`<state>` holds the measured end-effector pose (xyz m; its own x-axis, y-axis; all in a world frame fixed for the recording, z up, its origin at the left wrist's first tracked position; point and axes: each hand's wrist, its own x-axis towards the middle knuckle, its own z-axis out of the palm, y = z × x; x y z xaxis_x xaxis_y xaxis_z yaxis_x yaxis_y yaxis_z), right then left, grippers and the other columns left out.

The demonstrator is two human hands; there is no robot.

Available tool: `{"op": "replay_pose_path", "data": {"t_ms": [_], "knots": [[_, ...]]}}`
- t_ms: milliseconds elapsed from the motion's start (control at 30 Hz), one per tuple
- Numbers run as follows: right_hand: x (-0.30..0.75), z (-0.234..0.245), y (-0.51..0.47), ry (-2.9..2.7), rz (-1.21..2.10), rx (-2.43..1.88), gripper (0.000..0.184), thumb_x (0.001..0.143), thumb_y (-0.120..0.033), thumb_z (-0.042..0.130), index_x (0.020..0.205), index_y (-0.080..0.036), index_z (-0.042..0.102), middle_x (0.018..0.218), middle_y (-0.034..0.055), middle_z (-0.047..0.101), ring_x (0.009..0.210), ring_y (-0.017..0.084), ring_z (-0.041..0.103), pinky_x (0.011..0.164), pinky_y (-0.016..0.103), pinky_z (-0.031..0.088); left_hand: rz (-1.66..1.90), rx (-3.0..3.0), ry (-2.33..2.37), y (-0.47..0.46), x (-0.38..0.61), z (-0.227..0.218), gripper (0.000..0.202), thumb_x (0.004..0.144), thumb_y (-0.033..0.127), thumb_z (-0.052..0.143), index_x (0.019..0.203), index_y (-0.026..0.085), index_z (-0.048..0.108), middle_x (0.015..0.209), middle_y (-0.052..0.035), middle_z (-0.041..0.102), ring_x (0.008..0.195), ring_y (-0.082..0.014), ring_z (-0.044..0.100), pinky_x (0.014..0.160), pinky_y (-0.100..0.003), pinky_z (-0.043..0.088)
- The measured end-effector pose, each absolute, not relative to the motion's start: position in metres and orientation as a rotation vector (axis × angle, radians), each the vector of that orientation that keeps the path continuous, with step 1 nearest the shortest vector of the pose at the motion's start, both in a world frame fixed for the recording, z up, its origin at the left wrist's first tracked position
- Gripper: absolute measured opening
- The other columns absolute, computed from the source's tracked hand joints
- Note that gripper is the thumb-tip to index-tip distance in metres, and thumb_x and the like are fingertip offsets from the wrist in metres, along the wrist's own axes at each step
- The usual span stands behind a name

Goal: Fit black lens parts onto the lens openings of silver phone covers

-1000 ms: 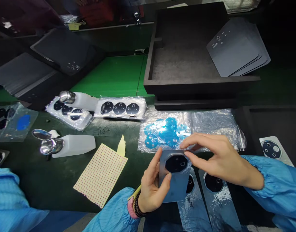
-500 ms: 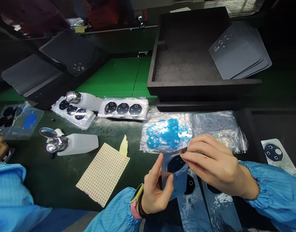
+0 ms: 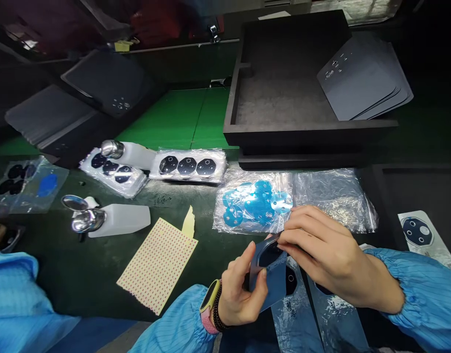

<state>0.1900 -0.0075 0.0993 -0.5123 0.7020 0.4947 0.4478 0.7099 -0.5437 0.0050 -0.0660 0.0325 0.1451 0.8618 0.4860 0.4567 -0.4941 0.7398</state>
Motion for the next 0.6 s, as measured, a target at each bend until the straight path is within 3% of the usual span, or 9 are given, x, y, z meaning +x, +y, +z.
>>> {"op": "replay_pose_path", "data": {"t_ms": [233, 400, 600], "knots": [[0.193, 0.101, -0.008, -2.214, 0.596, -0.901, 0.009, 0.090, -0.005, 0.052, 0.083, -0.009, 0.055, 0.083, 0.0047, 0.058, 0.082, 0.013, 0.048, 0.082, 0.035, 0.050, 1.249, 1.810, 1.221, -0.071, 0.004, 0.033, 0.066, 0.089, 0.017, 0.053, 0.149, 0.030, 0.030, 0.073, -0.0009, 0.066, 0.056, -0.0097, 0.061, 0.059, -0.017, 0.053], [0.195, 0.103, -0.008, -2.217, 0.696, -0.911, 0.009, 0.091, -0.006, 0.051, 0.084, -0.011, 0.053, 0.084, 0.0033, 0.057, 0.084, 0.013, 0.047, 0.081, 0.033, 0.048, 1.313, 1.667, 1.157, -0.070, 0.006, 0.032, 0.064, 0.086, 0.012, 0.056, 0.146, 0.024, 0.039, 0.079, -0.0027, 0.068, 0.067, -0.0111, 0.064, 0.069, -0.018, 0.054], [0.196, 0.109, -0.007, -2.195, 0.762, -0.959, 0.009, 0.091, -0.007, 0.053, 0.087, -0.014, 0.057, 0.081, 0.0001, 0.060, 0.084, 0.013, 0.049, 0.096, 0.038, 0.045, 1.238, 1.521, 1.046, -0.064, 0.008, 0.042, 0.069, 0.087, 0.006, 0.051, 0.148, 0.030, 0.032, 0.063, 0.0039, 0.056, 0.050, -0.0064, 0.049, 0.057, -0.014, 0.050]]}}
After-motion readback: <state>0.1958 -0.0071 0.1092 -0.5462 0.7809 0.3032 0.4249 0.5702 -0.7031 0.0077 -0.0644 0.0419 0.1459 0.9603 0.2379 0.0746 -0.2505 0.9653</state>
